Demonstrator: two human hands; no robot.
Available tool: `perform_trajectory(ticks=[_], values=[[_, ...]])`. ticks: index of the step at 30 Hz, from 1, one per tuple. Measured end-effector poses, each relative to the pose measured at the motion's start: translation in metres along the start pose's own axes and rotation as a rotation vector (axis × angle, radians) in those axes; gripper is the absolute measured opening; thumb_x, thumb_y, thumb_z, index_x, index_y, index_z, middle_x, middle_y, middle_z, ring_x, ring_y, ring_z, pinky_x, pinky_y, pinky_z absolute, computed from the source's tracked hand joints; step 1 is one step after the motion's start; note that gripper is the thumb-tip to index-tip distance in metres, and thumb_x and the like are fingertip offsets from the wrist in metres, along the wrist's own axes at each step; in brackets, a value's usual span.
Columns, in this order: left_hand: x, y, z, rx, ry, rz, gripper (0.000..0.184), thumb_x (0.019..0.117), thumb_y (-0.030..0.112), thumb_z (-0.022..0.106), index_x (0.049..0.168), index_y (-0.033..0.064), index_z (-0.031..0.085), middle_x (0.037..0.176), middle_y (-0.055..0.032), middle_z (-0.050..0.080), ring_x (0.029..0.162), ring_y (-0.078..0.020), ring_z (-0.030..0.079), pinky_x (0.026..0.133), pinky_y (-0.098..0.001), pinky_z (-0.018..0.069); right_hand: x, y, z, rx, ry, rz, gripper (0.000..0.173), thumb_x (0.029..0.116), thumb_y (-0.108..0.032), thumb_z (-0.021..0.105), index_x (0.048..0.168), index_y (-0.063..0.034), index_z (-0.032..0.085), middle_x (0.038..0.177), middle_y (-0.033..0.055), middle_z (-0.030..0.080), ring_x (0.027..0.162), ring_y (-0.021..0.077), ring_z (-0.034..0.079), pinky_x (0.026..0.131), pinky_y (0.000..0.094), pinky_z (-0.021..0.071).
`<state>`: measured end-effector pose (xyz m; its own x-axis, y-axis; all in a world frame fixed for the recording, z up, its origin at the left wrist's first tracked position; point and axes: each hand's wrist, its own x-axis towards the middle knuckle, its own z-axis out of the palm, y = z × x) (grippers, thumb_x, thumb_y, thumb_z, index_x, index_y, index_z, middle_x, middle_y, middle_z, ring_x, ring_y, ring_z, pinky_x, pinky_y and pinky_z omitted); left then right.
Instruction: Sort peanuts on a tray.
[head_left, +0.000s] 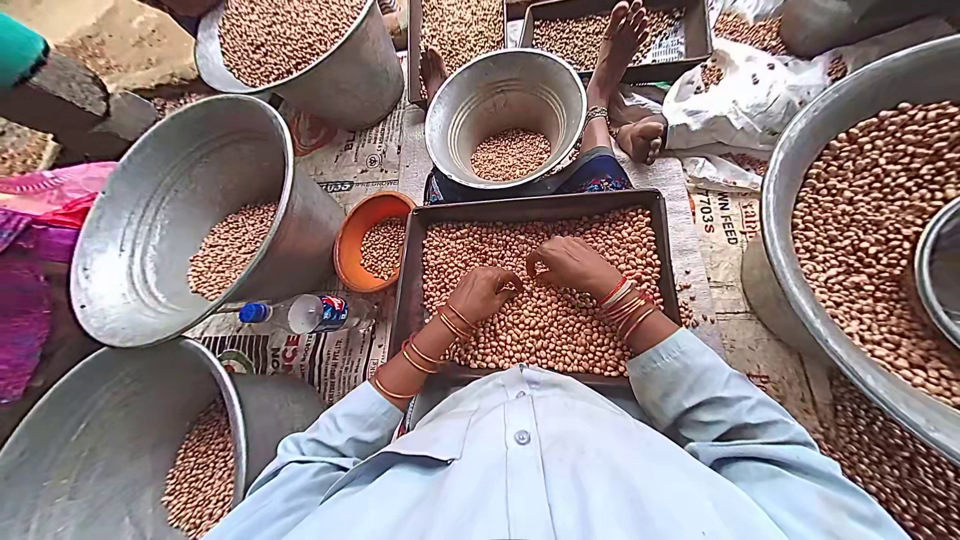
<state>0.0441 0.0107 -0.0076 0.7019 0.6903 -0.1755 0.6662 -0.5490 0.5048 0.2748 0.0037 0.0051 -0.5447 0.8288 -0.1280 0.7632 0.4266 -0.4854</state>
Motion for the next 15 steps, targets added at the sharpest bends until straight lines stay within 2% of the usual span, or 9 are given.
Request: perform_trajectory(ticks=[3,6,10,11,13,14,15], values=[[0.001,0.002,0.001,0.007,-0.028,-0.023,0.015,0.0979,0.013,0.066,0.106,0.0084,0.078,0.101,-0.0137,0.076,0.096,-0.0316,0.073,0.09,-0.0539,0.0557,0.002,-0.002,0.006,-0.032,0.018,-0.022,0.008,0.0892,-0.01,0.072,0.097,-0.009,0.075,0.088,0.0135,0.072,0.088,0.0355,0.07,0.074,0.0566,0.0518],[0.002,0.002,-0.001,0.007,-0.071,-0.029,0.017,0.0988,0.013,0.065,0.11,0.0093,0.078,0.103,-0.0124,0.076,0.098,-0.0297,0.073,0.092,-0.0528,0.0556,0.004,-0.001,0.01,-0.067,0.016,-0.01,0.009,0.0874,-0.013,0.075,0.095,-0.0095,0.074,0.085,0.012,0.071,0.084,0.0339,0.07,0.073,0.0556,0.0531],[0.005,0.006,-0.002,0.009,-0.118,-0.036,0.015,0.0972,0.013,0.067,0.107,0.0077,0.078,0.099,-0.0135,0.076,0.094,-0.0306,0.072,0.09,-0.0532,0.0555,0.004,-0.001,0.008,-0.044,-0.042,0.026,0.011,0.0886,-0.015,0.074,0.098,-0.0094,0.074,0.087,0.0114,0.071,0.089,0.0331,0.069,0.077,0.0556,0.0523],[0.005,0.005,-0.002,0.001,-0.126,-0.048,0.015,0.0969,0.014,0.068,0.106,0.008,0.078,0.096,-0.0131,0.075,0.091,-0.0299,0.072,0.088,-0.0535,0.0557,0.004,0.001,0.007,-0.029,-0.044,0.03,0.01,0.0889,-0.016,0.073,0.097,-0.0098,0.075,0.088,0.011,0.072,0.089,0.0327,0.07,0.078,0.0559,0.0525],[0.004,-0.001,-0.007,-0.114,-0.079,-0.097,0.012,0.0953,0.016,0.072,0.102,0.0077,0.077,0.083,-0.0105,0.073,0.074,-0.0239,0.069,0.075,-0.0482,0.0562,0.004,0.005,0.005,-0.014,-0.054,0.054,0.01,0.0892,-0.018,0.073,0.096,-0.0107,0.074,0.088,0.0104,0.071,0.09,0.0316,0.069,0.078,0.0556,0.0522],[-0.001,-0.003,-0.012,-0.247,-0.024,-0.143,0.01,0.0955,0.012,0.07,0.102,0.0054,0.074,0.075,-0.0094,0.067,0.064,-0.0197,0.061,0.065,-0.0418,0.0523,0.003,0.006,0.003,-0.01,-0.059,0.066,0.011,0.0895,-0.019,0.073,0.096,-0.0106,0.074,0.089,0.0108,0.072,0.09,0.0318,0.069,0.078,0.0556,0.052],[-0.009,-0.003,-0.019,-0.412,0.014,-0.206,0.012,0.0985,0.008,0.063,0.107,0.0028,0.069,0.074,-0.0088,0.061,0.06,-0.0161,0.052,0.06,-0.0354,0.0463,0.001,0.007,0.002,-0.008,-0.064,0.075,0.011,0.0892,-0.018,0.074,0.098,-0.0107,0.075,0.09,0.0111,0.072,0.092,0.0321,0.07,0.079,0.0557,0.0524]])
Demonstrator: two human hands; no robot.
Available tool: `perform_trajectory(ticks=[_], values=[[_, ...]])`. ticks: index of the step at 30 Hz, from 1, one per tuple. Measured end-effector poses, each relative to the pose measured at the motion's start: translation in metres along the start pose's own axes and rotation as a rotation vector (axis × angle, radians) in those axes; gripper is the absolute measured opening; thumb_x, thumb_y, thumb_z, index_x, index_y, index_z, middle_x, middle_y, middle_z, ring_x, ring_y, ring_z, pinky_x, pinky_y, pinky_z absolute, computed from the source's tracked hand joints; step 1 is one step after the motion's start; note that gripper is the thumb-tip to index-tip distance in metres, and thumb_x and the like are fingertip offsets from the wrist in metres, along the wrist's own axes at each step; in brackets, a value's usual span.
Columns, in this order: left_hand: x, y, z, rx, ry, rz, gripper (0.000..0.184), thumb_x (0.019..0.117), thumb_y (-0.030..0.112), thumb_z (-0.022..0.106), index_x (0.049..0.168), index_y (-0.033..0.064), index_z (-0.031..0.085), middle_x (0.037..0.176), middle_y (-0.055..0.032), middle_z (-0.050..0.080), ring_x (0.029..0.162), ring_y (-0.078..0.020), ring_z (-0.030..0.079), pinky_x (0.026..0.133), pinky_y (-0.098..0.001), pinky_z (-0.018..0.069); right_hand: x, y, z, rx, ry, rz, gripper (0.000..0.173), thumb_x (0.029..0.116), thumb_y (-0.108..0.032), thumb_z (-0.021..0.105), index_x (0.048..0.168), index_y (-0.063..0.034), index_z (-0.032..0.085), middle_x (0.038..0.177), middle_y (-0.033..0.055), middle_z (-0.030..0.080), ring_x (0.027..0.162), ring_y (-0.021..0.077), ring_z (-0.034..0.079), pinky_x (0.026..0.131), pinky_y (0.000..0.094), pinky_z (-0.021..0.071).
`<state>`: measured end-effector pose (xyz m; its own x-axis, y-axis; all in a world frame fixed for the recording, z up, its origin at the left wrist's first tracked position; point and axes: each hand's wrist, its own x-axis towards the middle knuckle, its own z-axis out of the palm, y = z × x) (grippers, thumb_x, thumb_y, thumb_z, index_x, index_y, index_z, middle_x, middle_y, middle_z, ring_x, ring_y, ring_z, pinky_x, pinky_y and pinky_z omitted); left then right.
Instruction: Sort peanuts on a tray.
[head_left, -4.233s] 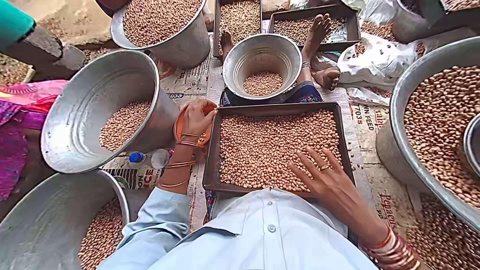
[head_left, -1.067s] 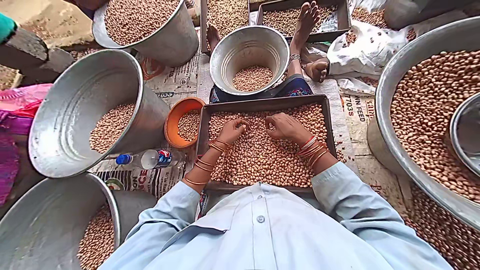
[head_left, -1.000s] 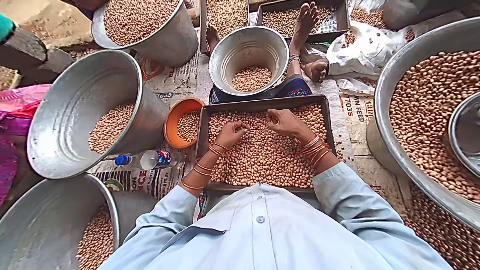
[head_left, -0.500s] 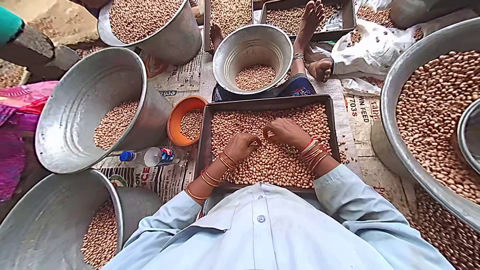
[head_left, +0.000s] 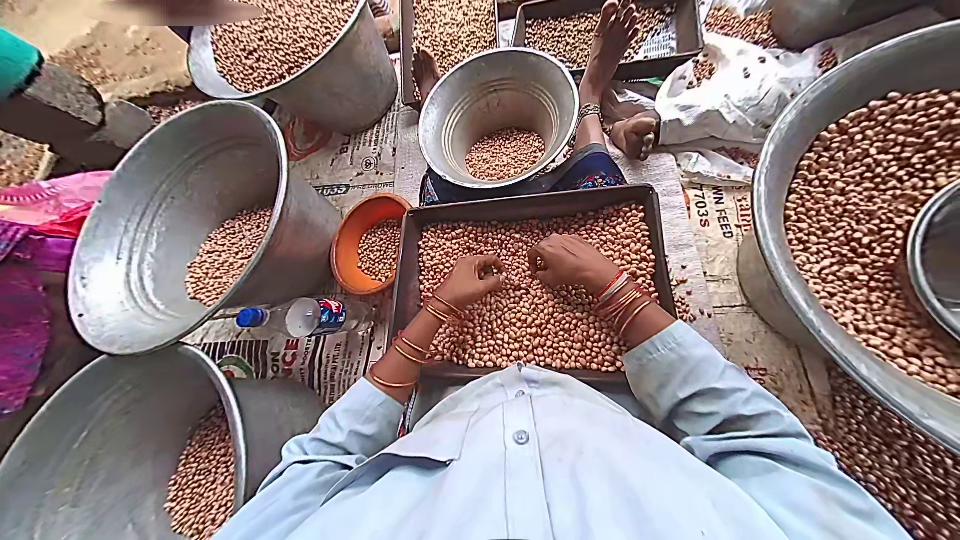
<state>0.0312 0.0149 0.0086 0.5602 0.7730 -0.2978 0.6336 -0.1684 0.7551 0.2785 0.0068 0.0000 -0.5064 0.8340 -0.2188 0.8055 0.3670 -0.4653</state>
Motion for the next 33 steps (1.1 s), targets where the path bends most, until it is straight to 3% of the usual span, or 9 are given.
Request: perform_trajectory(ticks=[3,7,9,12,15,21,27,30,33], values=[[-0.01,0.011,-0.011,-0.303,0.065,-0.038,0.031,0.0993,0.004,0.035,0.108,0.0036,0.065,0.073,-0.0019,0.056,0.053,-0.0064,0.045,0.051,-0.021,0.0397,-0.002,0.001,0.0,-0.018,-0.001,-0.017,0.013,0.0878,-0.017,0.076,0.099,-0.011,0.075,0.094,0.0117,0.073,0.094,0.0334,0.07,0.08,0.0566,0.0528],[-0.004,0.031,0.0,-0.082,0.027,-0.039,0.019,0.1038,0.005,0.054,0.11,0.005,0.072,0.086,-0.0119,0.068,0.063,-0.0178,0.054,0.06,-0.0359,0.0459,0.0,0.005,-0.007,0.052,0.033,0.027,0.017,0.0899,-0.021,0.074,0.104,-0.0114,0.075,0.096,0.0127,0.073,0.096,0.0345,0.07,0.081,0.0588,0.0529],[0.013,0.026,0.016,0.125,0.056,0.095,0.017,0.0998,0.004,0.061,0.107,0.0076,0.076,0.096,-0.0121,0.074,0.077,-0.0232,0.068,0.075,-0.0451,0.0564,-0.004,0.013,-0.017,0.199,0.164,0.067,0.019,0.0915,-0.023,0.071,0.104,-0.0091,0.072,0.088,0.0119,0.071,0.085,0.0318,0.069,0.073,0.0569,0.0521],[0.029,0.024,0.033,0.315,0.095,0.19,0.013,0.0968,0.007,0.068,0.104,0.0075,0.079,0.102,-0.0148,0.074,0.096,-0.0313,0.071,0.091,-0.0532,0.0559,-0.01,0.022,-0.03,0.422,0.431,0.149,0.011,0.0926,-0.018,0.062,0.098,-0.0088,0.065,0.075,0.0046,0.058,0.067,0.0193,0.056,0.062,0.0439,0.044],[0.03,0.035,0.041,0.45,0.057,0.146,0.014,0.0973,0.015,0.07,0.105,0.0066,0.078,0.104,-0.0176,0.072,0.101,-0.0355,0.07,0.091,-0.055,0.0553,-0.012,0.026,-0.035,0.471,0.438,0.209,0.01,0.0969,-0.014,0.058,0.097,-0.0081,0.067,0.074,0.0042,0.059,0.067,0.0181,0.055,0.063,0.0434,0.0428],[0.037,0.046,0.052,0.585,-0.018,0.038,0.016,0.0963,0.016,0.069,0.107,0.0058,0.076,0.111,-0.0174,0.07,0.103,-0.0356,0.069,0.088,-0.0556,0.0567,-0.005,0.021,-0.021,0.197,0.204,0.185,0.013,0.0964,-0.016,0.065,0.105,-0.0096,0.073,0.089,0.0133,0.071,0.086,0.0334,0.069,0.075,0.058,0.0526],[0.037,0.044,0.048,0.459,-0.02,0.005,0.017,0.0948,0.019,0.072,0.105,0.0058,0.077,0.106,-0.0167,0.072,0.101,-0.0347,0.07,0.09,-0.0562,0.0555,-0.005,0.022,-0.015,0.06,0.167,0.223,0.012,0.096,-0.015,0.066,0.103,-0.0081,0.074,0.094,0.0162,0.072,0.094,0.0386,0.07,0.077,0.0603,0.0524],[0.031,0.034,0.038,0.051,-0.034,-0.049,0.014,0.0977,0.014,0.069,0.103,0.0017,0.071,0.085,-0.0139,0.069,0.076,-0.0244,0.064,0.074,-0.0455,0.0534,-0.007,0.007,-0.02,0.103,0.184,0.18,0.012,0.0948,-0.01,0.066,0.103,-0.0062,0.074,0.096,0.0172,0.071,0.094,0.0386,0.069,0.078,0.0593,0.0533],[0.026,0.029,0.031,-0.413,-0.129,-0.133,0.014,0.1027,0.004,0.052,0.115,0.002,0.059,0.078,0.0009,0.056,0.063,-0.0031,0.05,0.059,-0.0196,0.0444,-0.011,-0.022,-0.023,0.193,0.25,-0.024,0.01,0.0937,-0.007,0.068,0.102,-0.0051,0.074,0.09,0.0151,0.072,0.085,0.0343,0.07,0.075,0.0553,0.0549]])
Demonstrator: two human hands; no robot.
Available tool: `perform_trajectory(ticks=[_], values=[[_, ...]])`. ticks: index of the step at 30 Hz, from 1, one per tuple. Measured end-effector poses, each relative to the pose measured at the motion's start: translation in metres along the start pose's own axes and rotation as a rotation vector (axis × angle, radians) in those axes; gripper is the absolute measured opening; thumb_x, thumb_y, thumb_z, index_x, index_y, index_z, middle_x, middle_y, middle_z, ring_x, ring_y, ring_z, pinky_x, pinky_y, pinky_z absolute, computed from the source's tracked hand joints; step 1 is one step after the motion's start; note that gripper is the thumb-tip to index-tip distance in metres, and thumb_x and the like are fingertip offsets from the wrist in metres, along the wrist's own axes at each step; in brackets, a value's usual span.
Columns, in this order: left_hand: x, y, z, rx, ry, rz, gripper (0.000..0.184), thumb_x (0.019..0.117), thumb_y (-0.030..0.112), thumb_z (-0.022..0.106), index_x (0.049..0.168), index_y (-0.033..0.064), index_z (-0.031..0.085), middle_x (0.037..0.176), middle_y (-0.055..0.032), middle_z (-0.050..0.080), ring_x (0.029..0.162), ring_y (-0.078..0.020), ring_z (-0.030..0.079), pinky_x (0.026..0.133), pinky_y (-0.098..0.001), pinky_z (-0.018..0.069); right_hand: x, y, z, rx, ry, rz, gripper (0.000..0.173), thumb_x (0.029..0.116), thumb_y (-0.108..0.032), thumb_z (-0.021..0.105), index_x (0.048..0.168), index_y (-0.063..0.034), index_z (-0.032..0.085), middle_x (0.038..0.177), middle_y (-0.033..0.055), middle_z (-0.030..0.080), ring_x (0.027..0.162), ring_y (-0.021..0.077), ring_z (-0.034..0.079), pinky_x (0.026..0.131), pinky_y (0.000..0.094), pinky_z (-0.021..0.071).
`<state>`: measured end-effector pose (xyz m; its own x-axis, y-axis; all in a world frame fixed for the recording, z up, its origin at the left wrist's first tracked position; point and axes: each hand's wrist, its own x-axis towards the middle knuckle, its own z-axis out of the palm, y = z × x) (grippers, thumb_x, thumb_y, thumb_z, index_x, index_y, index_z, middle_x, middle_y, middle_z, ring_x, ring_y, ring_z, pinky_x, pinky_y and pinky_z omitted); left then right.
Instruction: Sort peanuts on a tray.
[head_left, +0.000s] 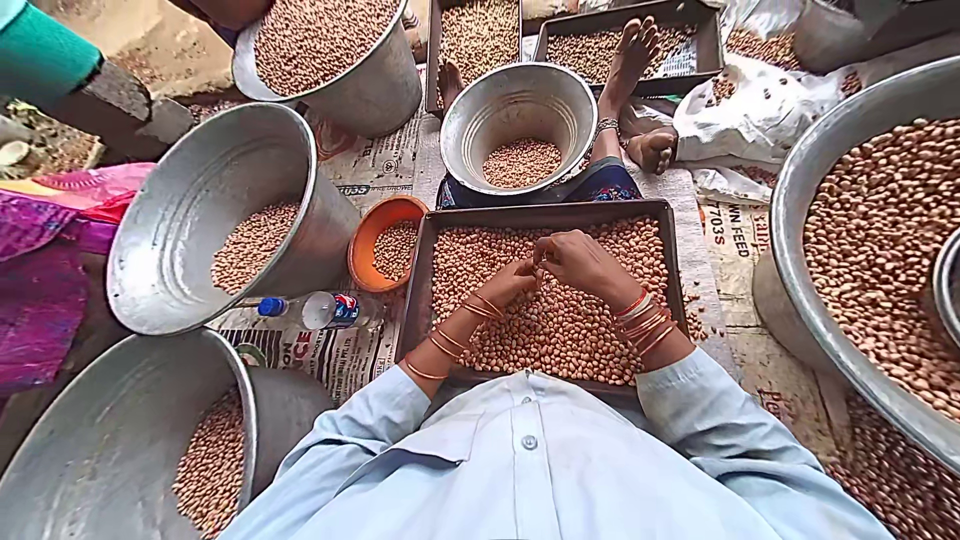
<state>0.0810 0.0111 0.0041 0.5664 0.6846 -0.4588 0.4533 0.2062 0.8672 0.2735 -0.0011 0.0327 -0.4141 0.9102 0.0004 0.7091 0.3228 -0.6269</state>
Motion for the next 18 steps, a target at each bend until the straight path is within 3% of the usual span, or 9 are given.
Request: perform_trajectory(ticks=[2,3,7,9,10,12,14,15,18], values=[[-0.003,0.001,-0.003,-0.166,-0.087,-0.068,0.025,0.0985,-0.003,0.057,0.122,0.0059,0.056,0.086,0.0034,0.062,0.07,-0.0009,0.057,0.064,-0.0181,0.0501,-0.002,-0.016,0.008,0.056,0.069,-0.171,0.007,0.0921,-0.008,0.071,0.098,-0.007,0.075,0.083,0.0101,0.073,0.078,0.0278,0.071,0.072,0.05,0.0568],[-0.003,-0.001,-0.005,-0.202,-0.123,-0.071,0.028,0.0946,-0.005,0.061,0.119,0.009,0.057,0.086,0.0053,0.064,0.071,-0.0004,0.06,0.066,-0.0181,0.0519,-0.003,-0.022,0.01,0.066,0.101,-0.207,0.007,0.0918,-0.008,0.071,0.097,-0.0076,0.076,0.083,0.0085,0.074,0.077,0.0262,0.072,0.071,0.0488,0.0576],[-0.01,0.003,-0.039,0.027,-0.081,-0.063,0.011,0.096,-0.003,0.063,0.09,0.0055,0.066,0.073,0.007,0.063,0.06,0.0024,0.053,0.056,-0.0155,0.0443,-0.004,-0.008,0.007,-0.035,0.197,-0.13,0.008,0.0943,-0.007,0.068,0.098,-0.0063,0.076,0.086,0.012,0.073,0.081,0.0319,0.073,0.07,0.0536,0.0573],[-0.023,0.011,-0.071,0.367,0.144,-0.044,0.005,0.0949,-0.001,0.066,0.091,0.0014,0.068,0.076,-0.0037,0.063,0.062,-0.0099,0.053,0.059,-0.0293,0.0453,-0.011,0.005,-0.004,-0.099,0.205,0.002,0.01,0.0941,-0.005,0.068,0.101,-0.0057,0.076,0.09,0.0158,0.074,0.087,0.0372,0.072,0.073,0.0583,0.0562],[-0.032,0.016,-0.086,0.512,0.3,-0.052,0.004,0.0948,-0.001,0.067,0.094,-0.0008,0.071,0.08,-0.0137,0.066,0.069,-0.0237,0.059,0.066,-0.0448,0.0492,-0.016,0.009,-0.01,-0.129,0.222,0.061,0.01,0.0929,-0.004,0.069,0.1,-0.0056,0.076,0.09,0.017,0.073,0.086,0.0389,0.071,0.072,0.0592,0.0553],[-0.045,0.021,-0.111,0.772,0.622,-0.05,0.007,0.094,0.001,0.067,0.096,0.0006,0.074,0.092,-0.0246,0.07,0.088,-0.0433,0.067,0.08,-0.0649,0.0502,-0.03,0.011,-0.02,-0.182,0.265,0.179,0.005,0.0922,-0.004,0.072,0.096,-0.0054,0.074,0.086,0.0188,0.07,0.082,0.0409,0.069,0.066,0.0592,0.053],[-0.045,0.012,-0.133,0.965,0.8,0.004,0.012,0.0933,0.005,0.067,0.101,0.0051,0.077,0.108,-0.0238,0.071,0.112,-0.0463,0.064,0.103,-0.0688,0.0414,-0.034,0.017,-0.024,-0.258,0.287,0.308,0.001,0.0927,-0.006,0.072,0.093,-0.0057,0.072,0.084,0.0196,0.068,0.079,0.0415,0.068,0.063,0.0591,0.0527],[-0.043,0.009,-0.136,0.996,0.814,0.042,0.013,0.0938,0.007,0.069,0.105,0.0056,0.076,0.113,-0.0245,0.07,0.118,-0.0474,0.06,0.108,-0.0688,0.0379,-0.031,0.021,-0.027,-0.288,0.301,0.372,0.002,0.093,-0.006,0.071,0.093,-0.005,0.073,0.086,0.0205,0.069,0.081,0.0424,0.069,0.064,0.0602,0.053],[-0.041,0.005,-0.111,0.999,0.703,0.152,0.016,0.0884,0.012,0.08,0.103,0.0077,0.076,0.112,-0.0253,0.066,0.113,-0.0472,0.059,0.098,-0.0632,0.0465,-0.017,0.033,-0.037,-0.322,0.272,0.58,0.012,0.094,-0.006,0.065,0.102,-0.0038,0.074,0.101,0.0221,0.073,0.097,0.0445,0.07,0.076,0.0637,0.0533]])
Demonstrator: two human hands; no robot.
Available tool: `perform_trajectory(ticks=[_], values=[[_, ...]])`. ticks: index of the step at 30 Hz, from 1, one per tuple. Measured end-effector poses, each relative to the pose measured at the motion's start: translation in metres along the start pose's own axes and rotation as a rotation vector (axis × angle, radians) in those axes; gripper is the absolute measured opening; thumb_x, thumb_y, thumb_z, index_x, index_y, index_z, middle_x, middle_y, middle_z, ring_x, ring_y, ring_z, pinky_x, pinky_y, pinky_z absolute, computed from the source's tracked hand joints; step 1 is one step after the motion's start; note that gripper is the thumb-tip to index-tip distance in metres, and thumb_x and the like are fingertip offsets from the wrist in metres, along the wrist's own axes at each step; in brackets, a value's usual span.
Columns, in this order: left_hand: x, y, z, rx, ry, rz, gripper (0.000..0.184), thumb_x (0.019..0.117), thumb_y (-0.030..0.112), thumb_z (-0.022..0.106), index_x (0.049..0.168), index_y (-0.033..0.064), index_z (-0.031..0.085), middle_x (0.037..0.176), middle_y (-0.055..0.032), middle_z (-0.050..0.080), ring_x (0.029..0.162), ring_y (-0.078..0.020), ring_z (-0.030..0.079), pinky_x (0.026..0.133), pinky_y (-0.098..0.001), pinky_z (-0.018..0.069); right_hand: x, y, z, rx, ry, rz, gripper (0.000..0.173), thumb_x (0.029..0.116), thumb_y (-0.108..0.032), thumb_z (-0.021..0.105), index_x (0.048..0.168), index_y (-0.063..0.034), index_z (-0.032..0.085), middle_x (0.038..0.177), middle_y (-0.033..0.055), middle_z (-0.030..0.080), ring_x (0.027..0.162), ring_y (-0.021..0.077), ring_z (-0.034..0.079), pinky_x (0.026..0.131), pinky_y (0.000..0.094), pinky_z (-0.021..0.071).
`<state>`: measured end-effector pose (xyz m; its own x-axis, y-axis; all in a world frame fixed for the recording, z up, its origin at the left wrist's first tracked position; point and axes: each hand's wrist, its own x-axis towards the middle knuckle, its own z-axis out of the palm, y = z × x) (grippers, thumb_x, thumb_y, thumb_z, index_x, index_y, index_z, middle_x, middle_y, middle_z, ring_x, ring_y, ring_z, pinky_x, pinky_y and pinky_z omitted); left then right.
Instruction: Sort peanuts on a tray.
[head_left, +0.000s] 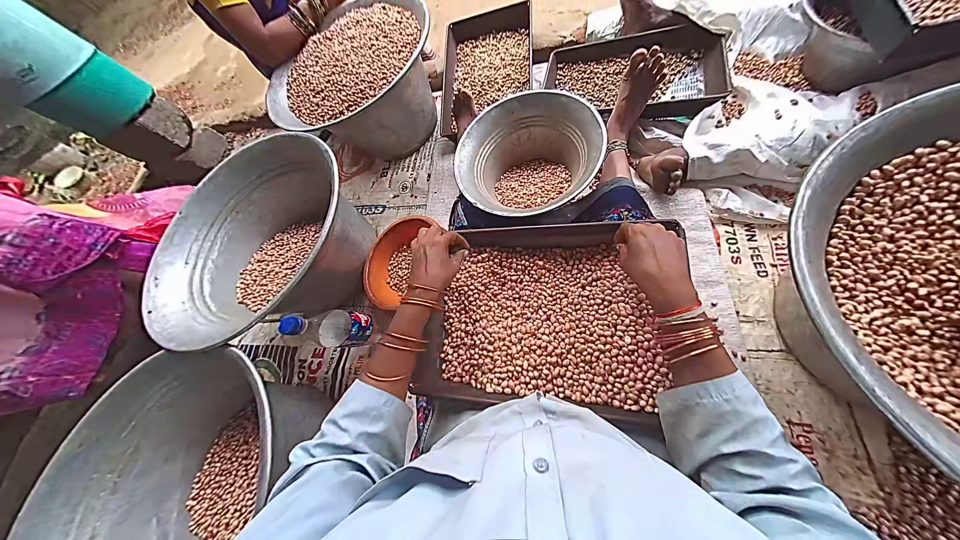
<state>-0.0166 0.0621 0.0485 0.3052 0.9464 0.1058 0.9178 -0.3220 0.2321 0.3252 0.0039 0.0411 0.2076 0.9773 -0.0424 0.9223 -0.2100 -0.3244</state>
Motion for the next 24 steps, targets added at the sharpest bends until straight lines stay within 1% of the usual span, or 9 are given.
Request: perform_trajectory(ticks=[3,6,8,10,13,16,18,21,24], values=[[0.001,0.008,0.03,0.02,-0.045,0.096,0.012,0.0857,0.011,0.082,0.097,0.0113,0.078,0.113,-0.0225,0.066,0.113,-0.046,0.059,0.096,-0.0626,0.0472,-0.002,-0.001,0.001,-0.07,-0.08,0.086,0.014,0.0931,-0.003,0.064,0.105,-0.0001,0.071,0.109,0.0259,0.069,0.102,0.0471,0.067,0.078,0.0628,0.0524],[0.01,0.008,0.048,0.07,-0.035,0.119,0.013,0.0837,0.008,0.083,0.095,0.0118,0.079,0.111,-0.0228,0.065,0.113,-0.0468,0.059,0.095,-0.0641,0.0475,-0.018,-0.021,0.01,-0.146,-0.163,0.099,0.027,0.0952,-0.002,0.064,0.121,0.0051,0.065,0.116,0.0319,0.063,0.096,0.0503,0.067,0.072,0.0614,0.054],[0.015,0.007,0.055,0.089,-0.045,0.119,0.015,0.0819,0.01,0.084,0.096,0.0121,0.079,0.111,-0.0221,0.066,0.111,-0.0463,0.059,0.092,-0.0632,0.0485,-0.031,-0.042,0.021,-0.161,-0.271,0.077,0.034,0.0995,-0.006,0.059,0.131,0.0074,0.057,0.12,0.0322,0.06,0.094,0.0472,0.068,0.073,0.0563,0.0562],[0.012,0.01,0.053,0.092,-0.086,0.101,0.017,0.0813,0.012,0.086,0.097,0.0116,0.079,0.112,-0.0224,0.066,0.112,-0.0467,0.059,0.093,-0.0626,0.0481,-0.046,-0.065,0.03,-0.148,-0.438,-0.008,0.04,0.1046,-0.007,0.05,0.142,0.0077,0.047,0.129,0.0329,0.055,0.102,0.046,0.067,0.08,0.0545,0.0562],[0.008,0.008,0.051,0.065,-0.104,0.088,0.017,0.082,0.014,0.085,0.097,0.01,0.079,0.108,-0.0222,0.067,0.108,-0.0458,0.06,0.089,-0.0611,0.0494,-0.064,-0.096,0.033,-0.1,-0.616,-0.303,0.047,0.1012,-0.002,0.051,0.147,0.0037,0.044,0.133,0.0324,0.053,0.107,0.0458,0.066,0.087,0.0554,0.0543],[0.007,0.003,0.044,-0.122,-0.057,0.041,0.012,0.0924,0.014,0.076,0.099,0.0039,0.075,0.098,-0.0213,0.069,0.099,-0.0419,0.066,0.088,-0.0595,0.0532,-0.055,-0.092,0.036,0.246,-0.529,-0.541,0.04,0.0991,-0.015,0.062,0.139,-0.011,0.061,0.126,0.0181,0.066,0.103,0.0348,0.069,0.088,0.0537,0.0551],[0.008,0.006,0.038,-0.202,0.006,0.011,0.013,0.0962,0.012,0.071,0.104,0.0021,0.072,0.098,-0.0219,0.069,0.096,-0.0409,0.068,0.087,-0.0605,0.0537,-0.04,-0.076,0.034,0.432,-0.314,-0.571,0.027,0.097,-0.014,0.068,0.124,-0.0117,0.071,0.11,0.0128,0.072,0.088,0.028,0.071,0.079,0.0497,0.0587],[0.013,0.017,0.04,-0.168,0.05,0.071,0.015,0.0965,0.006,0.068,0.11,0.0022,0.074,0.102,-0.0221,0.069,0.099,-0.04,0.068,0.09,-0.0561,0.0542,-0.023,-0.039,0.014,0.442,0.04,-0.472,0.016,0.0934,-0.004,0.071,0.109,-0.0073,0.074,0.094,0.0139,0.07,0.081,0.0311,0.07,0.07,0.0524,0.0569],[0.013,0.018,0.054,-0.104,0.04,0.13,0.019,0.0934,0.006,0.072,0.112,0.0028,0.075,0.105,-0.0226,0.067,0.102,-0.0418,0.066,0.09,-0.0557,0.0547,0.006,-0.007,0.005,0.42,0.135,-0.247,0.014,0.0958,-0.008,0.068,0.106,-0.011,0.077,0.096,0.0102,0.076,0.087,0.0276,0.072,0.079,0.0538,0.0561]])
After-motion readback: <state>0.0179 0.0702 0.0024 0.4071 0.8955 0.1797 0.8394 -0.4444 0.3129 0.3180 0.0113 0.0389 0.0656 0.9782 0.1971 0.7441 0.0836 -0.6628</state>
